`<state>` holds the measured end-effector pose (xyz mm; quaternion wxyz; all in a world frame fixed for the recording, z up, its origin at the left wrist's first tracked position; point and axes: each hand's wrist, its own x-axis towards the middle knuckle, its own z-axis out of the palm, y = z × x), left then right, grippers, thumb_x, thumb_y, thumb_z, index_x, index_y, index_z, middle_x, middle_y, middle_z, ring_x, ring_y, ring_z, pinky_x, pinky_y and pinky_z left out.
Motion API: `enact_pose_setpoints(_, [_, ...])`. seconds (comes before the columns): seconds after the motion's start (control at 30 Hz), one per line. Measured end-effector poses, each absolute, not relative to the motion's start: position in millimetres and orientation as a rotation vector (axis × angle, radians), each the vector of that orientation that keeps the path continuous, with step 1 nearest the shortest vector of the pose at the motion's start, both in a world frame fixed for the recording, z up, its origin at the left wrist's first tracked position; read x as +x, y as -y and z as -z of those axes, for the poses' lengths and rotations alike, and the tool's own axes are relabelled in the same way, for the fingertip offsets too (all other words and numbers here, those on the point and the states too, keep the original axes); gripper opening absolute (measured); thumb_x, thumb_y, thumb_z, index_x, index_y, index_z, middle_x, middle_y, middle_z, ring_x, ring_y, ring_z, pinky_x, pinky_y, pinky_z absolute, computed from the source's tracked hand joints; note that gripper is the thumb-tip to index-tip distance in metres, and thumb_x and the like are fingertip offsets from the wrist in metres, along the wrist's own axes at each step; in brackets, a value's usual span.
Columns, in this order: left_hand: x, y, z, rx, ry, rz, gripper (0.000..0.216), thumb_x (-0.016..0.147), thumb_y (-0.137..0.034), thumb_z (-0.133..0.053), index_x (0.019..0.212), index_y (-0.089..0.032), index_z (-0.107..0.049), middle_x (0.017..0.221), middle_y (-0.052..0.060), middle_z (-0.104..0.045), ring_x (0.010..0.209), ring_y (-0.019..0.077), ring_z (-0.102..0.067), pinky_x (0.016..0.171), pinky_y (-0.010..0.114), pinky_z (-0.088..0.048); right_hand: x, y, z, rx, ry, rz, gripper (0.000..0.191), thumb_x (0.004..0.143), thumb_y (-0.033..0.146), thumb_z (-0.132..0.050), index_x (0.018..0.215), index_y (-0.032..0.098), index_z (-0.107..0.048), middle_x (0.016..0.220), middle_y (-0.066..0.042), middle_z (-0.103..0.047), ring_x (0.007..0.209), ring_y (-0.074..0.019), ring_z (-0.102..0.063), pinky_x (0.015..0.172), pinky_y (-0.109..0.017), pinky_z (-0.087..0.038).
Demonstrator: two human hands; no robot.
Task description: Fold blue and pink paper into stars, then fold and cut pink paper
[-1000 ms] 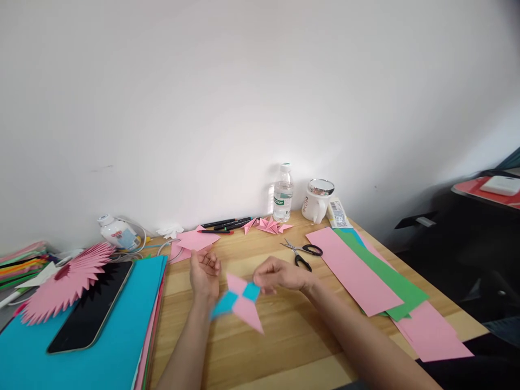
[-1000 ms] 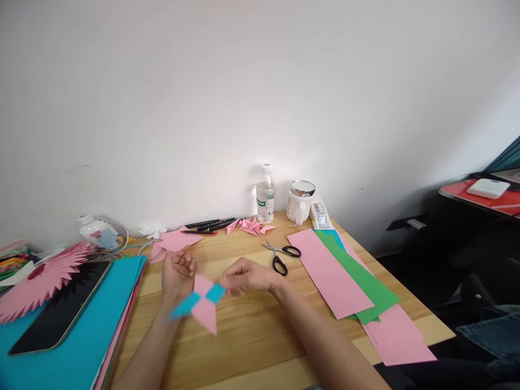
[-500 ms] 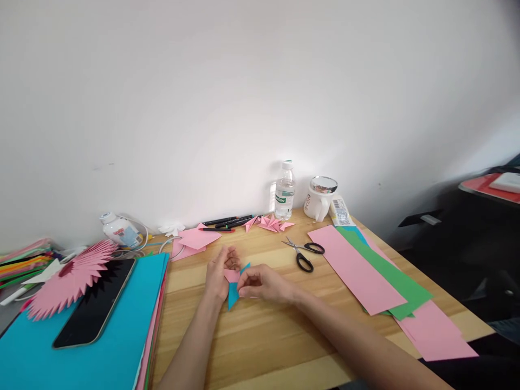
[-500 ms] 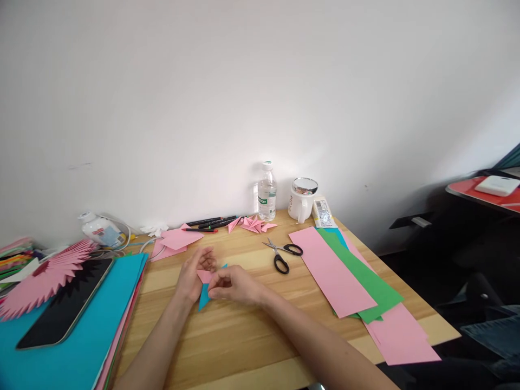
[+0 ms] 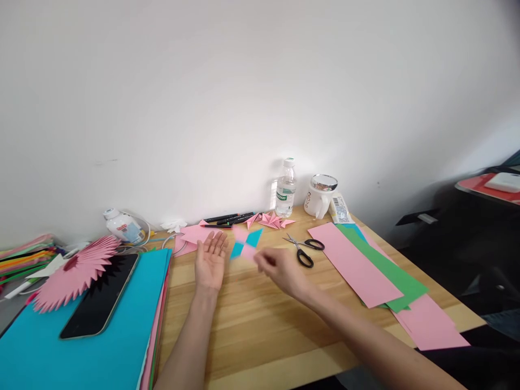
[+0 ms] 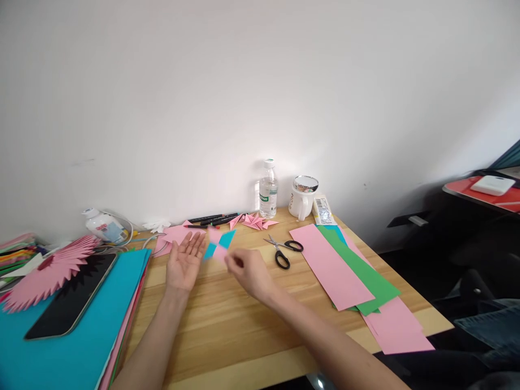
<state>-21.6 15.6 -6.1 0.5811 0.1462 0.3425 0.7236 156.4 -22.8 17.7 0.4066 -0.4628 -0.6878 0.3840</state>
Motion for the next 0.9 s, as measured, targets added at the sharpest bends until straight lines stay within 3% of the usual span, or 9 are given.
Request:
enact_pose_setpoints(0.07, [-20.5,-15.7,7.1,0.313,-0.751,-1.669,0.038,0.09,-0.04,-0.039,0.094,-0.011,-0.064,0.106,0.016,-0.064,0.099,0.0217,-0.062,0.085,0.036,-0.048,158.1,29.1,-26.6,-1.114,1.372,-0.58,0.023,0.083,0.031,-0.051,0.065,0.017,-0.053,0.055,0.002,-0.051,0.05,-0.0091,-0.044,0.048,-0.021,-0.035])
enact_pose_setpoints(0.17, [-19.4,-15.1,8.8,0.322,-0.754,-1.59,0.04,0.091,-0.04,-0.037,0.096,-0.011,-0.065,0.11,0.017,-0.063,0.102,0.0235,-0.061,0.089,0.039,-0.046,159.5,36.1,-40.6,-0.965,0.972,-0.383,0.02,0.085,0.035,-0.052,0.074,0.018,-0.051,0.055,0.003,-0.049,0.047,-0.0098,-0.045,0.048,-0.023,-0.038])
enact_pose_setpoints(0.4, [-21.1,-15.8,10.9,0.3,-0.767,-1.554,0.049,0.091,-0.046,-0.032,0.094,-0.011,-0.066,0.114,0.018,-0.061,0.103,0.0246,-0.06,0.086,0.04,-0.048,166.7,43.7,-44.1,-0.999,1.342,-0.836,0.05,0.089,0.047,-0.04,0.047,0.02,-0.035,0.043,0.003,-0.038,0.041,-0.0085,-0.034,0.043,-0.025,-0.028])
enact_pose_setpoints(0.53, [-22.7,-16.7,12.1,0.3,-0.791,-1.55,0.052,0.091,-0.048,-0.028,0.094,-0.012,-0.065,0.116,0.017,-0.06,0.104,0.0262,-0.059,0.084,0.042,-0.049,176.1,36.0,-34.4,-0.927,1.097,-0.823,0.049,0.09,0.048,-0.035,0.05,0.022,-0.029,0.043,0.005,-0.03,0.04,-0.0083,-0.026,0.04,-0.024,-0.02])
enact_pose_setpoints(0.63, [-22.4,-17.6,14.2,0.274,-0.82,-1.567,0.048,0.091,-0.046,-0.03,0.092,-0.012,-0.065,0.112,0.016,-0.061,0.102,0.0244,-0.06,0.084,0.04,-0.049,179.2,30.8,-25.4,-1.063,1.164,-0.805,0.047,0.09,0.048,-0.036,0.052,0.022,-0.029,0.046,0.005,-0.03,0.042,-0.0089,-0.029,0.041,-0.024,-0.024])
enact_pose_setpoints(0.7, [-21.7,-18.1,15.7,0.252,-0.84,-1.581,0.047,0.091,-0.044,-0.031,0.091,-0.012,-0.065,0.109,0.016,-0.062,0.099,0.0229,-0.061,0.084,0.038,-0.049,176.6,32.3,-15.7,-1.21,1.426,-0.804,0.041,0.087,0.048,-0.044,0.057,0.02,-0.04,0.054,0.003,-0.041,0.049,-0.011,-0.041,0.048,-0.024,-0.034])
enact_pose_setpoints(0.77, [-20.9,-18.5,16.8,0.237,-0.85,-1.589,0.046,0.092,-0.043,-0.031,0.089,-0.012,-0.065,0.107,0.016,-0.063,0.096,0.022,-0.062,0.084,0.038,-0.049,170.1,37.8,-4.4,-1.327,1.803,-0.806,0.029,0.073,0.045,-0.066,0.078,0.019,-0.055,0.078,-0.003,-0.056,0.069,-0.0169,-0.054,0.06,-0.028,-0.043])
enact_pose_setpoints(0.83, [-20.1,-18.6,17.4,0.23,-0.848,-1.585,0.046,0.092,-0.043,-0.031,0.089,-0.012,-0.065,0.105,0.015,-0.063,0.095,0.0216,-0.062,0.083,0.038,-0.049,161.6,44.4,5.1,-1.413,2.146,-0.769,0.056,0.051,0.037,-0.083,0.097,0.018,-0.057,0.105,-0.01,-0.054,0.087,-0.0245,-0.057,0.07,-0.033,-0.047])
enact_pose_setpoints(0.9, [-19.8,-18.7,17.4,0.229,-0.845,-1.574,0.045,0.092,-0.042,-0.032,0.089,-0.012,-0.065,0.104,0.015,-0.063,0.094,0.0214,-0.062,0.083,0.038,-0.049,154.1,48.7,10.4,-1.449,2.33,-0.714,0.061,0.052,0.032,-0.083,0.105,0.017,-0.055,0.114,-0.014,-0.05,0.096,-0.0276,-0.055,0.076,-0.035,-0.048])
